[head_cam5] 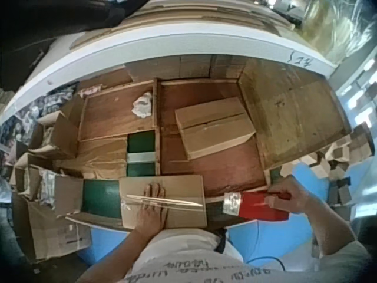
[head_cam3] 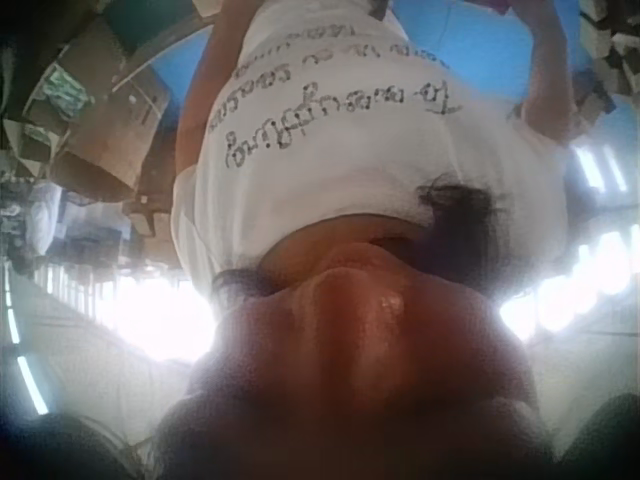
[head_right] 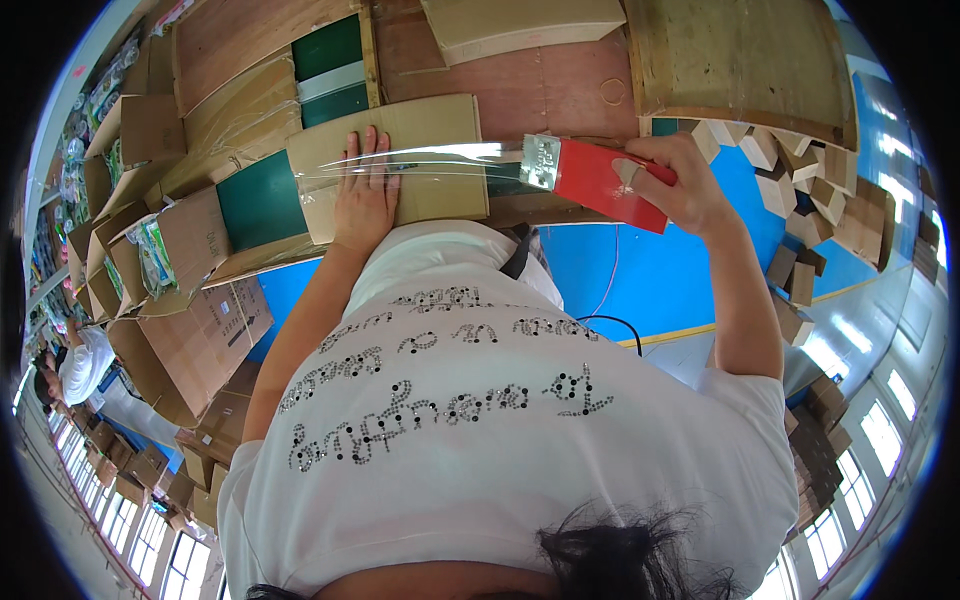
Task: The person packs packaged items into cardboard boxes by hand, folds the box flaps closed, and seals the boxes shut using a tape dispenser before stacking them.
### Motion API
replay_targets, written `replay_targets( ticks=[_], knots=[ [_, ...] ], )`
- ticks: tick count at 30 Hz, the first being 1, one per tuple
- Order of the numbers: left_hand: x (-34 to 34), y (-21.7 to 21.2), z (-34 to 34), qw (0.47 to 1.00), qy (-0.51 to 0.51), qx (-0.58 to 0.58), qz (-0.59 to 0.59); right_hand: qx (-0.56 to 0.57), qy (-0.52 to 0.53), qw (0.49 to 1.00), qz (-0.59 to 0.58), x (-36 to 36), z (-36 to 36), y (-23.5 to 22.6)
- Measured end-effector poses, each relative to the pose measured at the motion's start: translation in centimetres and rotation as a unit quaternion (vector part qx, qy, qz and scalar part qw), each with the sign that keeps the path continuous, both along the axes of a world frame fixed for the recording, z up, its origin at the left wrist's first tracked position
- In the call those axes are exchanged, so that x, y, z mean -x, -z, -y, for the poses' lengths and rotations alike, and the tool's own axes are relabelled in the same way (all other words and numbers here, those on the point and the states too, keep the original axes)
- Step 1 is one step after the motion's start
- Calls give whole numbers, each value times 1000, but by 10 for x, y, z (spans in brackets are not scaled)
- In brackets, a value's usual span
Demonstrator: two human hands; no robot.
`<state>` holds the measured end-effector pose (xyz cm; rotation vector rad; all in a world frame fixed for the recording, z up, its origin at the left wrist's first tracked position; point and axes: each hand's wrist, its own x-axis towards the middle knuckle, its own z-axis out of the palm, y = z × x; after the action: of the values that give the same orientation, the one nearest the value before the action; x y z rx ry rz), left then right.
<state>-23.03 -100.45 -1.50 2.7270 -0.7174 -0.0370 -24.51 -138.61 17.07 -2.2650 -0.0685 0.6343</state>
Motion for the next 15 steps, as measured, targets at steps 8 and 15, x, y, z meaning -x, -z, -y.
replay_targets(
  ticks=[8, 15],
  knots=[
    [3, -3, 2, 999, -16, -33, 3, -2, -40, 998, 40, -5, 10, 53],
    [9, -11, -1, 999, -4, -39, -10, -20, -29, 999, 3, -11, 10, 52]
  ],
)
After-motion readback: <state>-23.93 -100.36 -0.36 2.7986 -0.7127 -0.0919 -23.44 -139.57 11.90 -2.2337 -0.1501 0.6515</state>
